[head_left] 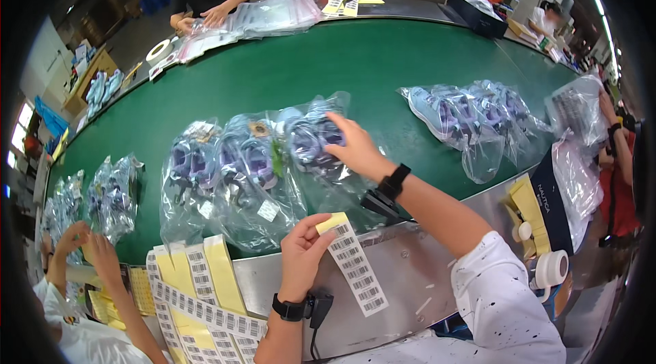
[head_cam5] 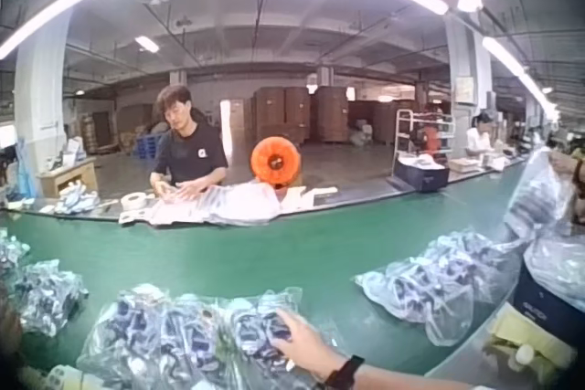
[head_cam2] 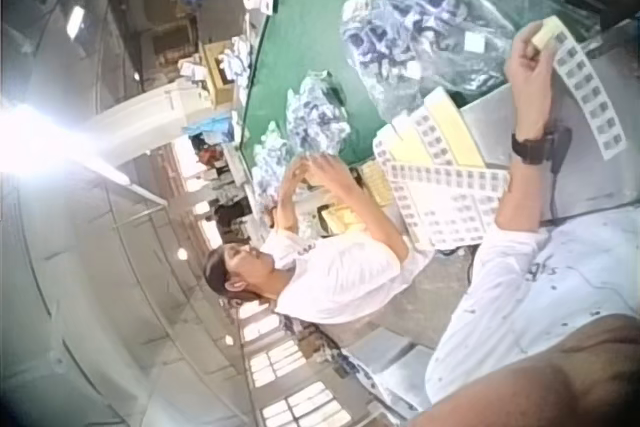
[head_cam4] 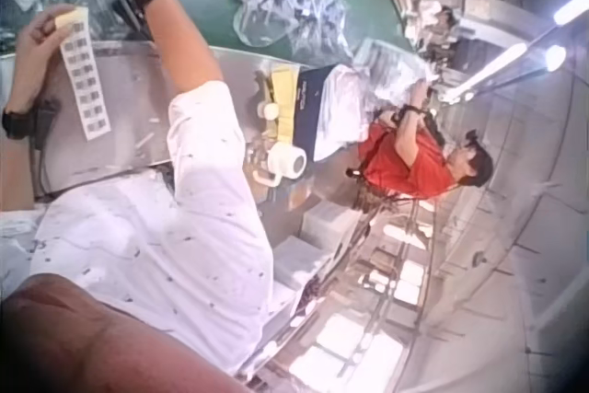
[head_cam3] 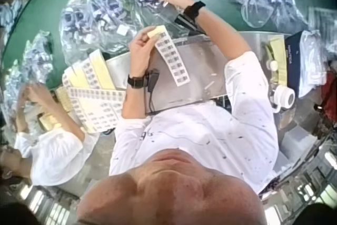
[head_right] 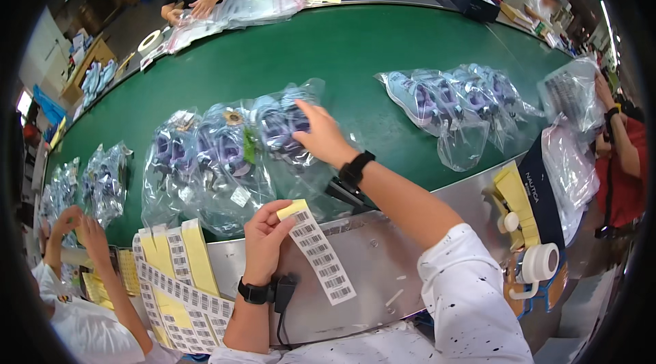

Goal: The person stands at a green conveyor belt in a warehouse, applying barcode stickers to clear plastic bags containing pairs of slippers. They peel individual labels from a sheet and affix them to the packaging, then move the labeled items along the belt. Coworkers are visible in the background performing similar tasks.

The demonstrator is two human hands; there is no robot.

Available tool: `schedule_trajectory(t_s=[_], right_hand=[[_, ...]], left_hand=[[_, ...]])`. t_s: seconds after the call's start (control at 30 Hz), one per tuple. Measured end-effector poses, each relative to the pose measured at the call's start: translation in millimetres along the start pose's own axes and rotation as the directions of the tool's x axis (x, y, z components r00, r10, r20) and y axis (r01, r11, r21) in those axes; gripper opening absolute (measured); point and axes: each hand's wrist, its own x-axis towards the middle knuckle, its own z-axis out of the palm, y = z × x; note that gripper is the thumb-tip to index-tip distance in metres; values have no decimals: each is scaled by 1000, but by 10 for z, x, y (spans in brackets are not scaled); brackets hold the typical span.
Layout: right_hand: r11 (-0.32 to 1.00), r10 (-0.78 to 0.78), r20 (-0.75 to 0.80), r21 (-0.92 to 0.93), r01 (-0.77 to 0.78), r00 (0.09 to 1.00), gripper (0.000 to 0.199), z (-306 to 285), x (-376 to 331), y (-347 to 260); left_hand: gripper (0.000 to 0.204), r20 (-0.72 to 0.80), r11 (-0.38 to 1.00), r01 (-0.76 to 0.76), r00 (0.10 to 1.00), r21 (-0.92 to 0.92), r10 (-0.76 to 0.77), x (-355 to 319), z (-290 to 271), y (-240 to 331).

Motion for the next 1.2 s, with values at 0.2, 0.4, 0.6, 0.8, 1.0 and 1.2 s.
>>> schedule_trajectory(t_s=[0.2,0.4,0.6,0.8,1.0,1.2], right_hand=[[978,-203,79,74,198,976,29,-433,-345,-735],[974,-94,245,226,37,965,9,-549,-1084,-967],[984,-163,152,101,148,975,7,-543,-1227,-1034],[971,-238,73,30,237,968,12,-524,-1313,-1042],[935,-338,38,-105,340,940,15,-552,-1323,-990],[753,72,137,642,-144,988,7,-903,-476,-941]], left_hand=[[27,-37,998,-31,999,56,33,-48,-82,35],[24,14,993,-44,999,109,43,-95,13,11],[21,-21,994,-11,1000,106,13,-105,34,-3],[18,-39,990,-20,999,137,26,-95,72,-12],[59,137,987,45,988,155,-67,-51,167,-60],[56,41,994,97,994,50,-99,8,29,-130]])
